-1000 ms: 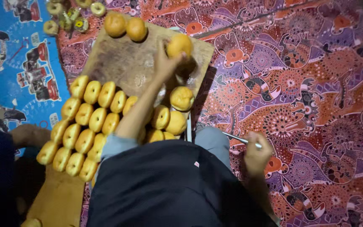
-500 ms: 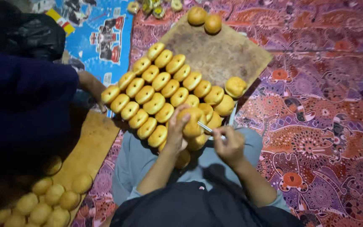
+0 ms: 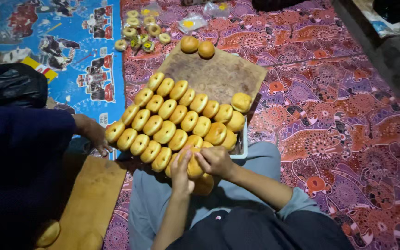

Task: The person sits on the floor and uses a small metal tool to punch holes in the center of round baked buns. They pick each bun from a wooden board, puncture it, and place it on a growing stack of finished buns.

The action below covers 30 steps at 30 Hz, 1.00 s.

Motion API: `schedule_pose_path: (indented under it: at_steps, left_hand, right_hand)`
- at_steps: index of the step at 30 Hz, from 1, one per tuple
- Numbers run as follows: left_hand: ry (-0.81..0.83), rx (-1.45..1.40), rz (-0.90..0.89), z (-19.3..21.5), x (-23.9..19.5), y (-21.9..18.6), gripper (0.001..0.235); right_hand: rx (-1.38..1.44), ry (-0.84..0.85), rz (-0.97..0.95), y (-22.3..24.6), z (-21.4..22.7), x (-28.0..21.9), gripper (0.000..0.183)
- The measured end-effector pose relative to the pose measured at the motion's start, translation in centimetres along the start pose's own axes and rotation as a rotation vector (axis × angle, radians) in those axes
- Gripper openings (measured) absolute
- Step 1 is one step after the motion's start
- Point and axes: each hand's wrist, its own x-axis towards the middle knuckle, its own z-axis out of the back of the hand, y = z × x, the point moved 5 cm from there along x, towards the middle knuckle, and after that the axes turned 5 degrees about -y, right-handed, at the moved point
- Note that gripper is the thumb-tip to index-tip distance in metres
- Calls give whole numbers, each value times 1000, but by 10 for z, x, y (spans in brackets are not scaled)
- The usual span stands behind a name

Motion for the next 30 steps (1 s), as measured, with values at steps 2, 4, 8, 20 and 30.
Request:
schedule_pose_path:
  at_steps: [2,4,8,20,30]
  left_hand:
    - [-83,-59,-50,-1,-1,1,43]
    - [-141,-80,-123,-2,-6,8,42]
    - [-136,-46,-106,0,0,9,38]
    - [-109,-75,-5,-7,31,61,36]
    - [-66,-41,72,-48,64,117,29]
  right_hand:
    - [29,-162,57,-1,0,2,19]
    - [-8,-229,79,-5,0,-1,18]
    - [-159,-79,85,-16,-14,-9,10]
    - [-78,-148,-112,-68,-11,-36,24]
    - [-104,-213,-337,-110,34,-60,26]
